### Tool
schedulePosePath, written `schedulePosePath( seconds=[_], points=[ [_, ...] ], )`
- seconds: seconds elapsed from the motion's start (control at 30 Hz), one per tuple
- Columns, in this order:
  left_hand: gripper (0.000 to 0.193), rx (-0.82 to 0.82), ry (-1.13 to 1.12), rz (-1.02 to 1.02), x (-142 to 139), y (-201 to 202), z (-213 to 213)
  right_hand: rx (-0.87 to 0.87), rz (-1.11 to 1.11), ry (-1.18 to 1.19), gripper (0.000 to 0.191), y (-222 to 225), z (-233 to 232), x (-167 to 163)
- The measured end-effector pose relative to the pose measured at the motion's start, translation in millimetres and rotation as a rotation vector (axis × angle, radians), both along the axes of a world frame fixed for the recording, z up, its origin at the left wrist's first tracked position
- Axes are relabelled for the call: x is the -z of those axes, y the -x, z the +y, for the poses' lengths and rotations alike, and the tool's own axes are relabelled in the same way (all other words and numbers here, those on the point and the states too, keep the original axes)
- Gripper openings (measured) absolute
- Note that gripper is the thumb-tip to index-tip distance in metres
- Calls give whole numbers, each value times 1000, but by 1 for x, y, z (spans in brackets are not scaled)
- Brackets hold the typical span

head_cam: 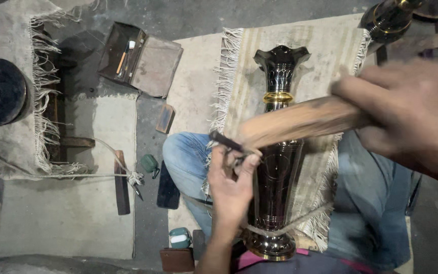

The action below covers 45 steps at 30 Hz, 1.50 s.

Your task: The person sits on the floor holding a dark metal vase steady with one hand and engraves decorative patterns into its surface using a chisel, tapping the chisel with a wooden mallet. The person repositions the chisel around the vase body to continue the pattern work.

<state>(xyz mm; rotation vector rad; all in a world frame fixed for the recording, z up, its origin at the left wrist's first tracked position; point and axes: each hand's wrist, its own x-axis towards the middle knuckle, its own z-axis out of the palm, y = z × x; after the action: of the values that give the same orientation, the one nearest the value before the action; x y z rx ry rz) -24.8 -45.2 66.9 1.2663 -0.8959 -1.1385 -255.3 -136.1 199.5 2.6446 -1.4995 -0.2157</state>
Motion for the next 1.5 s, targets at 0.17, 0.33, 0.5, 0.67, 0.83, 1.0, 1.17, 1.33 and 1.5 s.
schedulePosePath(
  seconds=[0.17, 0.33, 0.5, 0.67, 0.83, 1.0, 1.17, 1.33, 1.5],
  points=[
    [30, 426, 135, -177, -33, -25, -16, 338, -847, -184, 43, 66, 39, 113],
    [47, 864, 492, -583, -56, -25, -60, 695, -1366, -268, 43, 100, 103, 218],
    [48, 1165, 628, -855, -57, -8, -85, 748, -1526, -172, 36, 108, 144, 259],
    [49, 1414, 621, -800, -65, 9, -108, 757, -1259, -42, 51, 114, 154, 260],
    [45, 1595, 475, -834, -70, 20, -115, 804, -602, 270, 33, 99, 172, 263],
    [51, 1627, 538, -880, -68, 27, -115, 650, -897, 412, 30, 74, 185, 265],
    [43, 1673, 582, -905, -68, 33, -116, 640, -858, 397, 22, 59, 176, 261],
    [41, 1709, 517, -1006, -73, 39, -113, 527, -659, 597, 23, 57, 177, 271],
    [40, 1747, 587, -976, -75, 41, -116, 583, -787, 546, 12, 49, 181, 280]
  ],
)
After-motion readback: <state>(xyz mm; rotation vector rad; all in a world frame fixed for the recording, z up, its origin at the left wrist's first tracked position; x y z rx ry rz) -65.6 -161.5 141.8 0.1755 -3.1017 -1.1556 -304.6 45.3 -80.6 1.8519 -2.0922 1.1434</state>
